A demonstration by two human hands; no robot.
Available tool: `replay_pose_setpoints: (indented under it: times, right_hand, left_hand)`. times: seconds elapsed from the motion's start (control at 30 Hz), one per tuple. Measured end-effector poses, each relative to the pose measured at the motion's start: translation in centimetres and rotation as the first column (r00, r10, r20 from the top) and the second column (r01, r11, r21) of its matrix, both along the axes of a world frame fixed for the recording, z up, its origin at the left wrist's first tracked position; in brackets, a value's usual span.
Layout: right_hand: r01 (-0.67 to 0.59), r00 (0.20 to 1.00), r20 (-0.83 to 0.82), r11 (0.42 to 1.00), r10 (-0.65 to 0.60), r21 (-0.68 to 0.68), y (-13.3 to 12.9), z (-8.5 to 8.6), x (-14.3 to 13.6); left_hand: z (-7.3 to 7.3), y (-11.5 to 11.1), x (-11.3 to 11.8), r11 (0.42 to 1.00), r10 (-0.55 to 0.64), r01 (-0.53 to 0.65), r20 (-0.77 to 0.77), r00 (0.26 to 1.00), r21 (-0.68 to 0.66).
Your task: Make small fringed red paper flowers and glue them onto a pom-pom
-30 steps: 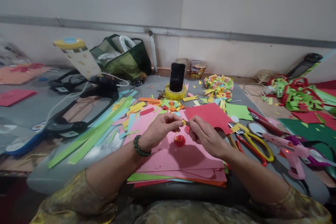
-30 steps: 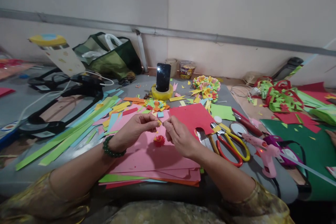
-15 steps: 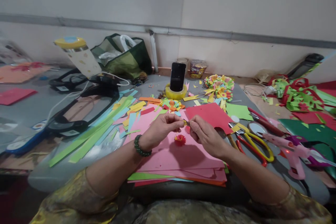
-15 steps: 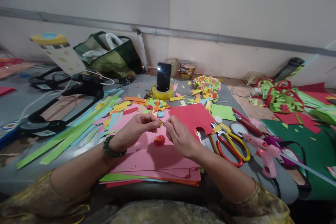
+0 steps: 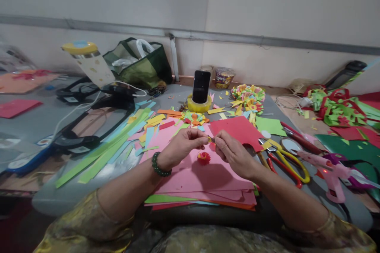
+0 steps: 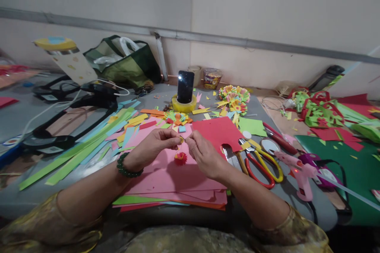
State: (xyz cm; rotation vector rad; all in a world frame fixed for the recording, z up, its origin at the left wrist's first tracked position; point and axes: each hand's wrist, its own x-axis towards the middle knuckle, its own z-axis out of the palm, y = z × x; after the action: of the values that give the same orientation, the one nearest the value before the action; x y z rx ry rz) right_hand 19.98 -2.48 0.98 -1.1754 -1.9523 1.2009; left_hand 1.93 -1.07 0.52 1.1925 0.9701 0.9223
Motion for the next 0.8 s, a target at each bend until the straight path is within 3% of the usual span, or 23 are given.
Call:
replay_pose_setpoints:
  times: [0.8]
  right_hand:
    - [-0.030, 0.997, 0.065, 1.000, 0.030, -0.001, -0.26, 0.40, 0.13]
  left_hand:
    - [-0.13, -0.07, -0.13, 0.998, -0.056, 0.057, -0.050, 0.997, 0.008]
